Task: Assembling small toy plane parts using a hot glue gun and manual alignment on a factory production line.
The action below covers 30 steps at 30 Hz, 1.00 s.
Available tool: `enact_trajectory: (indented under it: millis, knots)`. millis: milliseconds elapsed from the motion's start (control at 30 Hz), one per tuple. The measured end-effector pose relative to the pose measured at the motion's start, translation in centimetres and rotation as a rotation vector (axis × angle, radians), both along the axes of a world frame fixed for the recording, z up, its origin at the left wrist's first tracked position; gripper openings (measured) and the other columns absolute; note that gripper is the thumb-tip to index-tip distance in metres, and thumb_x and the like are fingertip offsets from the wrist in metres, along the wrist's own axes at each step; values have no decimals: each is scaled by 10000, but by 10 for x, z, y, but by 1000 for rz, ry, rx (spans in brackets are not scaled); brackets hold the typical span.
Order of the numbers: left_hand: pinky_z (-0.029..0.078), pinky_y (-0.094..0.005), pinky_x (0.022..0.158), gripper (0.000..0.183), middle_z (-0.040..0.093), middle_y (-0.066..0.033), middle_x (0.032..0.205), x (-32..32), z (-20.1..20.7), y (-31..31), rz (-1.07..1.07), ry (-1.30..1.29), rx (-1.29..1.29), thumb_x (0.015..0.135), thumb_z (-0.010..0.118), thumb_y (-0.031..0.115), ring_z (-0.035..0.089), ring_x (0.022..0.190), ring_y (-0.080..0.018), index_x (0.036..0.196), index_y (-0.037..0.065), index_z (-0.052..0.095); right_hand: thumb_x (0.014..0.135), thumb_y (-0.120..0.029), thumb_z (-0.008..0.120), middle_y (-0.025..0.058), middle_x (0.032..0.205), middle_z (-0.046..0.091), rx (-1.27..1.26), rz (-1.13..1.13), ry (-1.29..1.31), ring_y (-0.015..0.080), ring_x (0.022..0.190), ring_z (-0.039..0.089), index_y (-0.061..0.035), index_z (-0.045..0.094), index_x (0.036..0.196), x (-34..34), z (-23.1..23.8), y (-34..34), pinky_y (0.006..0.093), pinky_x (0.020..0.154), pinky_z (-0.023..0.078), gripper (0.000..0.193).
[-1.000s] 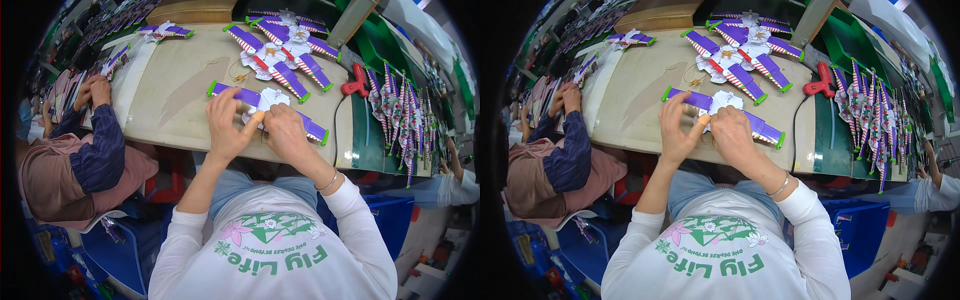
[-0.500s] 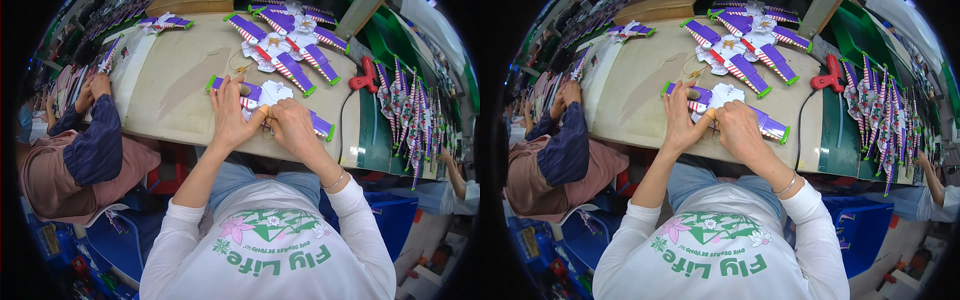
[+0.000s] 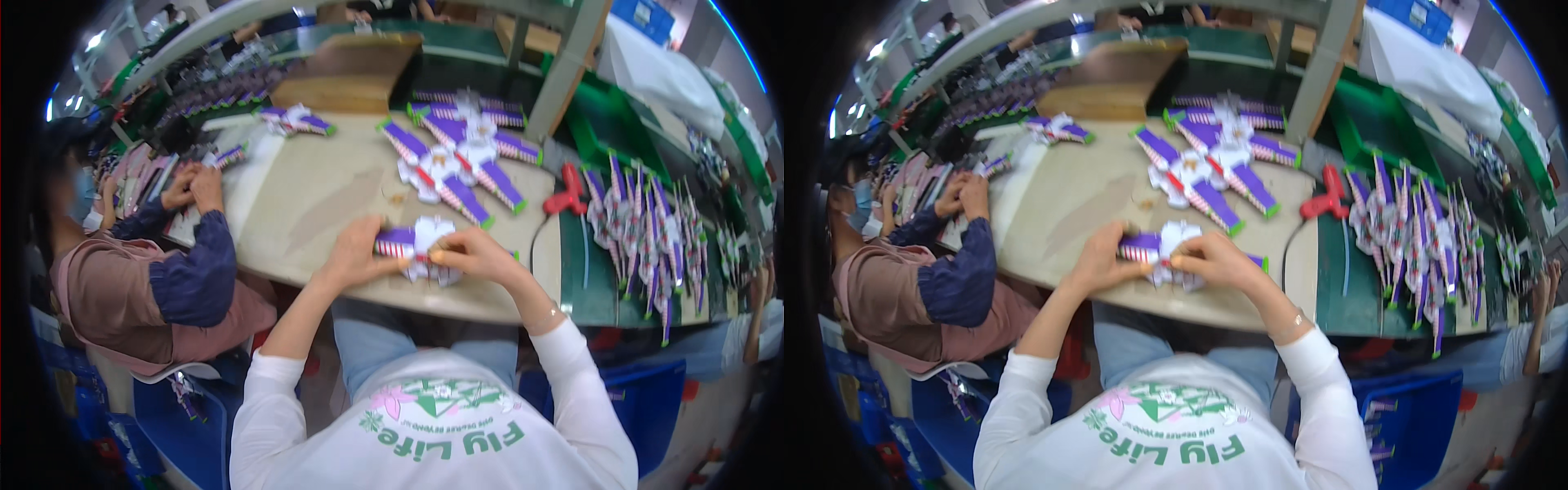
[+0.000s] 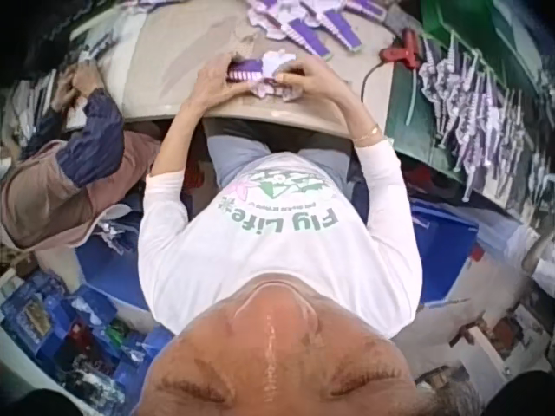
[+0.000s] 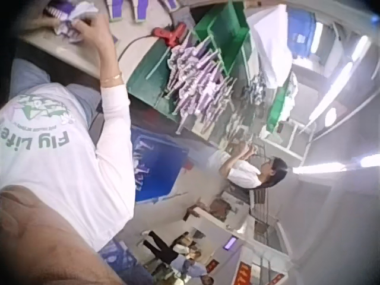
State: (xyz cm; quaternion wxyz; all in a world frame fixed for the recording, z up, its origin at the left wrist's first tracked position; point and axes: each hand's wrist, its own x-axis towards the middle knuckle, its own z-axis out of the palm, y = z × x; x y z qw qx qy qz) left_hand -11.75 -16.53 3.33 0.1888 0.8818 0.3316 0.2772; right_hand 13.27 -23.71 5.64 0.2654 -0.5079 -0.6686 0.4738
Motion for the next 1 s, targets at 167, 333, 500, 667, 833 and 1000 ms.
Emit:
enact_trajectory:
  millis: [167,333,500,667,833,1000]
  knots:
    - [493,-427,750,573,605,-178,932,-32,7,-16,-115,58,-85,690,815,408,619,898,-360,1031,45,530,831,-102,694,58,818,659,357,-510,20,103,716,595,22,651,999,38,-8,23,258,644,492,213]
    - [482,-316,786,525,589,-98,933,-84,26,-23,-190,55,-532,707,846,236,623,914,-178,1063,22,525,725,-234,779,186,958,641,330,-482,-300,302,890,625,40,605,1037,63,-27,52,392,798,501,450]
    - [504,-252,783,528,596,-23,990,-94,16,-4,-89,-628,-745,654,847,-7,614,907,-109,1058,46,511,747,-212,748,285,1075,509,490,-471,-535,437,1021,538,103,379,1247,20,-28,56,483,822,486,697]
    - [497,-237,721,468,593,-29,966,-30,33,86,122,-756,-540,691,804,-14,598,848,-92,1037,53,496,781,-17,578,295,1085,484,360,-546,-566,479,899,558,81,333,1290,-7,-32,37,540,747,476,574]
    - [490,-302,749,456,613,-69,945,5,11,213,348,-727,-207,634,796,33,613,869,-172,998,47,522,727,54,554,249,999,505,610,-509,-629,417,828,602,111,374,1297,-26,-40,9,474,654,516,600]
    - [478,-466,832,517,638,-192,1012,53,38,278,801,-265,-57,640,803,198,619,951,-366,1060,61,535,739,8,554,219,960,528,565,-493,-631,374,808,617,104,404,1282,-26,-32,13,442,638,527,571]
